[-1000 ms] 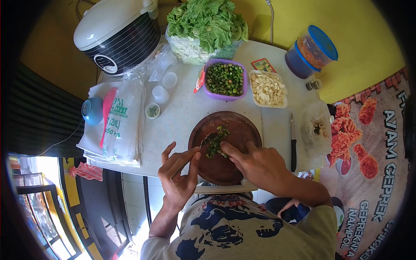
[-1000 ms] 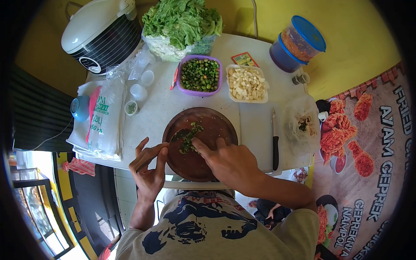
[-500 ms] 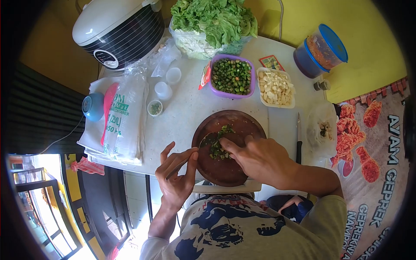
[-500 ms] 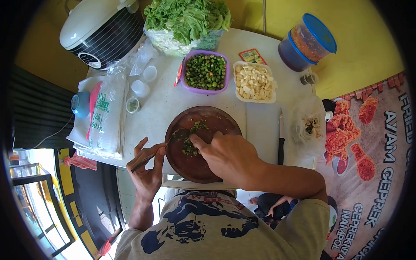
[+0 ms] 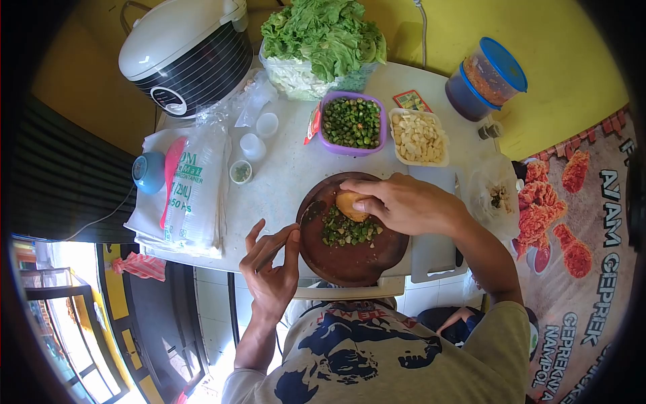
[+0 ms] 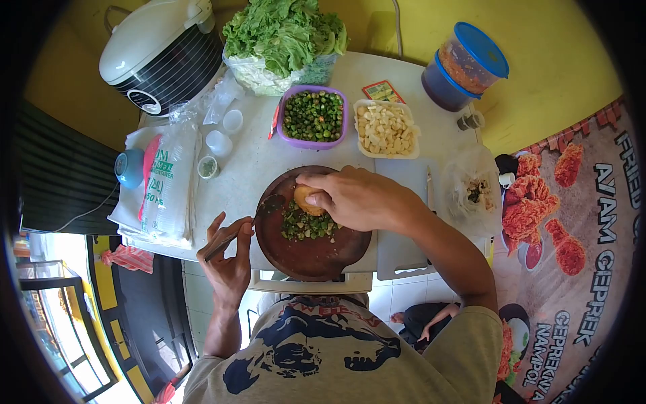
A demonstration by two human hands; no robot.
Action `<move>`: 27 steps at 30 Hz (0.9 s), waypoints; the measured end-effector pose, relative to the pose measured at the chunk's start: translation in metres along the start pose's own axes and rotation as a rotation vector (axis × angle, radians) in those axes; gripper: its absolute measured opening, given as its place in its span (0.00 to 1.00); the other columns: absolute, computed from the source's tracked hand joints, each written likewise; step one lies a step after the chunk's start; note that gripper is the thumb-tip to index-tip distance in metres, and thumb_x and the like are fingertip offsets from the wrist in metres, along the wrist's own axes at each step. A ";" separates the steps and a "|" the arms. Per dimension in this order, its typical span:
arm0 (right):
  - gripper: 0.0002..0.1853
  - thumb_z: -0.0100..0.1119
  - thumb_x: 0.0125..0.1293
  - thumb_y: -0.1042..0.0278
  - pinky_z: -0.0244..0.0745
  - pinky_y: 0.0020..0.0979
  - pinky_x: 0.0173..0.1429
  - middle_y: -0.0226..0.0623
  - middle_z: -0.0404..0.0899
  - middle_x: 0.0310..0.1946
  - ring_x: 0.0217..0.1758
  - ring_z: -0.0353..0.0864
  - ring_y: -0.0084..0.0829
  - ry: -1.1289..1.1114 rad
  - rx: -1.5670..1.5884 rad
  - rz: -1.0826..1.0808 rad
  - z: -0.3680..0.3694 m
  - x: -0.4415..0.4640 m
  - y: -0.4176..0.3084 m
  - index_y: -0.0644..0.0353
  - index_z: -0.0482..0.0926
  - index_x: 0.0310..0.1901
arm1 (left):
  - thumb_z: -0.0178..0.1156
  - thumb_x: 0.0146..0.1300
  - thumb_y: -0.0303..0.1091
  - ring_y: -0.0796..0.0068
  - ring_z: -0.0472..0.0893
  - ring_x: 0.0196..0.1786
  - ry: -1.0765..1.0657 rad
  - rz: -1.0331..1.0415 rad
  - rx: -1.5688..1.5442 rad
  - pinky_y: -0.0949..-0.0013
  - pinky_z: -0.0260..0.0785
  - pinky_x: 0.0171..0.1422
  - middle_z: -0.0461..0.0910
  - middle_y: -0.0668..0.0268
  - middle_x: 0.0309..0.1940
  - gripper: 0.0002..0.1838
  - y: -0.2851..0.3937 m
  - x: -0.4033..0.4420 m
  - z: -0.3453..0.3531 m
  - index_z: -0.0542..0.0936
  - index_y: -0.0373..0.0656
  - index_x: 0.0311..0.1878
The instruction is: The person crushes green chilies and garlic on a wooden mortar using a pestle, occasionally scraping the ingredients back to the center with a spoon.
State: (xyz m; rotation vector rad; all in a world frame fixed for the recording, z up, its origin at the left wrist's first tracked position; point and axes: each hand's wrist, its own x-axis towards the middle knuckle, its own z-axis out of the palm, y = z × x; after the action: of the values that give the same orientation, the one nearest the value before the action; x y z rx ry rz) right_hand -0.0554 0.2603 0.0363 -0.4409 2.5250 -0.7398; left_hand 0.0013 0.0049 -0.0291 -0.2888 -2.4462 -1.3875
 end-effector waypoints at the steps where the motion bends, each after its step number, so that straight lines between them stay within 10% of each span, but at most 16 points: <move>1: 0.23 0.52 0.80 0.56 0.77 0.48 0.49 0.56 0.85 0.34 0.38 0.85 0.56 0.000 -0.041 -0.007 0.005 -0.001 -0.004 0.47 0.74 0.72 | 0.69 0.64 0.20 0.72 0.89 0.34 0.002 -0.003 0.001 0.47 0.67 0.74 0.92 0.61 0.37 0.05 0.000 0.000 0.000 0.90 0.37 0.42; 6: 0.33 0.57 0.64 0.71 0.82 0.40 0.29 0.48 0.80 0.26 0.27 0.86 0.44 0.151 -0.541 -0.088 0.042 -0.022 -0.031 0.56 0.72 0.73 | 0.68 0.65 0.21 0.72 0.88 0.33 0.012 -0.016 -0.022 0.48 0.67 0.74 0.91 0.62 0.36 0.05 -0.002 0.002 0.000 0.90 0.37 0.42; 13: 0.33 0.57 0.63 0.72 0.81 0.42 0.28 0.49 0.81 0.27 0.25 0.86 0.45 0.051 -0.486 -0.061 0.032 -0.018 -0.028 0.56 0.71 0.74 | 0.68 0.65 0.21 0.73 0.87 0.31 -0.013 0.025 0.009 0.48 0.67 0.74 0.91 0.62 0.34 0.05 -0.004 0.007 0.003 0.90 0.37 0.43; 27: 0.28 0.53 0.79 0.55 0.79 0.41 0.24 0.43 0.79 0.33 0.21 0.82 0.41 0.395 -0.294 -0.066 0.084 -0.066 -0.002 0.35 0.65 0.78 | 0.69 0.65 0.22 0.71 0.88 0.31 -0.007 0.012 -0.036 0.47 0.65 0.75 0.91 0.60 0.34 0.05 -0.001 0.006 0.006 0.90 0.38 0.42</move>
State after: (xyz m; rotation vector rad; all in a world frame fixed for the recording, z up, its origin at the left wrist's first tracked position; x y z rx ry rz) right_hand 0.0438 0.2509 -0.0022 -0.5198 3.0225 -0.5184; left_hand -0.0055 0.0100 -0.0304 -0.3172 -2.4233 -1.4292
